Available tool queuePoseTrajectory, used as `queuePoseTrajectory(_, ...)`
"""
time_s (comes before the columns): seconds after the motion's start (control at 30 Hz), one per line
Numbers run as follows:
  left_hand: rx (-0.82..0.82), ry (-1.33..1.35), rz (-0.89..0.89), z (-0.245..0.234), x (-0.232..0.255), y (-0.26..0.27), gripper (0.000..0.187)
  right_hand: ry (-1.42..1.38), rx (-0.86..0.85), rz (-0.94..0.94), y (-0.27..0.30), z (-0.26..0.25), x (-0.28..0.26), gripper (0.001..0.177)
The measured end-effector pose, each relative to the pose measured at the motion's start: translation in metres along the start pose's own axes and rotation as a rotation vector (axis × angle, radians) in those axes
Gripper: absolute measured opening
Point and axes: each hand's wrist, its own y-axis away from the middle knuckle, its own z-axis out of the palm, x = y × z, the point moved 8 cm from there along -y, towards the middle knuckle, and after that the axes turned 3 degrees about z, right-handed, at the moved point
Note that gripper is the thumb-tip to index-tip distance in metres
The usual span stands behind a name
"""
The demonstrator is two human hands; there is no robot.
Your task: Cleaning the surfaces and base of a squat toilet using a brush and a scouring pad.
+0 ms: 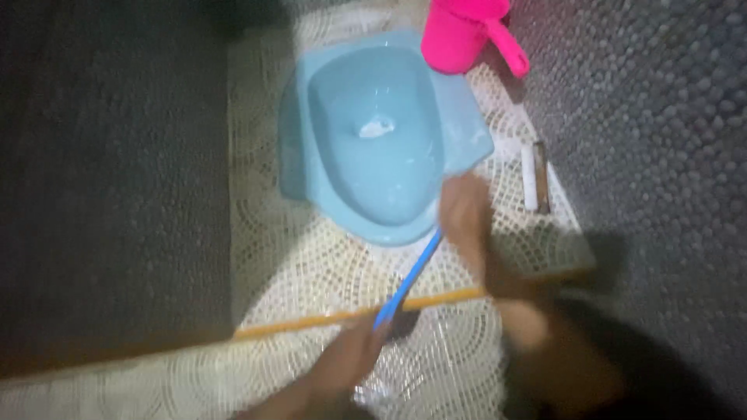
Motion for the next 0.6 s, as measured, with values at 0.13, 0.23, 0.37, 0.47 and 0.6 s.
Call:
queuePoseTrajectory(0.13, 0.01, 0.056, 0.002, -0.001, 0.1, -0.092, 0.054, 0.137, 0.001, 0.129, -0.048, 0.024, 0.127, 0.022)
queuePoseTrajectory(0.23, 0.134, 0.107, 0.09, 0.042, 0.098, -0.13, 0.054, 0.307, -0.242, 0.204, -0.074, 0.043, 0.185, 0.03)
queuePoseTrajectory(0.37, 0.178, 0.479, 0.18, 0.072, 0.114, -0.112, 0.035, 0.333, -0.256, 0.254, -0.062, 0.019, 0.162, 0.025)
queuePoseTrajectory(0.47, 0.229, 0.317, 0.194, 0.078, 0.12, -0.081, 0.03, 0.041, -0.161, 0.38, -0.038, -0.004, 0.126, 0.037)
queuePoseTrajectory(0.6, 0.504, -0.126, 0.418, 0.06, 0.144, -0.026, 0.023, -0.558, -0.458, 0.878, -0.03, -0.015, 0.025, 0.059)
